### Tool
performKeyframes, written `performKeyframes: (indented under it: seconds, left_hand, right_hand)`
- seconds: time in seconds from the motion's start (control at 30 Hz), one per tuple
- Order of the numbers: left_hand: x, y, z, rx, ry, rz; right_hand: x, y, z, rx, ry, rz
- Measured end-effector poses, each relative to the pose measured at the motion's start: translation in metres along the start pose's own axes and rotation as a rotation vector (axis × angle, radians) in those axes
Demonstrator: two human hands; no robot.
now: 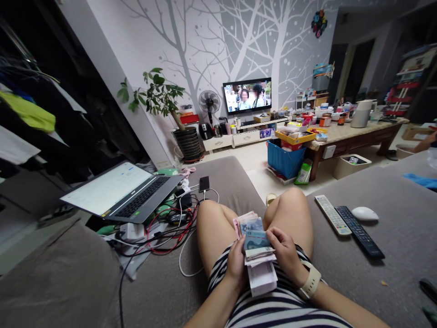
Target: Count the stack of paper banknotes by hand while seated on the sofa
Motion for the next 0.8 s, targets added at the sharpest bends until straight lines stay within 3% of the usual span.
performKeyframes:
  seconds: [0.4,0.8]
  left_hand:
    - [-0.0103,-0.0001,0.0033,0.027,-0.071,0.055]
    - [-0.0070,0.0067,0.0043,-0.022,-0.007,-0.044]
  right_hand:
    - [0.0003,0.0006,-0.0002,-0.002,-0.001,0.032]
    - [0.0012,-0.0062,0.0011,0.017,0.014,-0.043]
Point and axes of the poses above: each hand's wrist, its own z-axis towards the middle knuckle, its own x-axis out of the palm, y = z × x, the point moved 7 cm from there along z, towards the middle knuckle, and after that the axes turned 1 degree about -z, right-handed, at the moved point
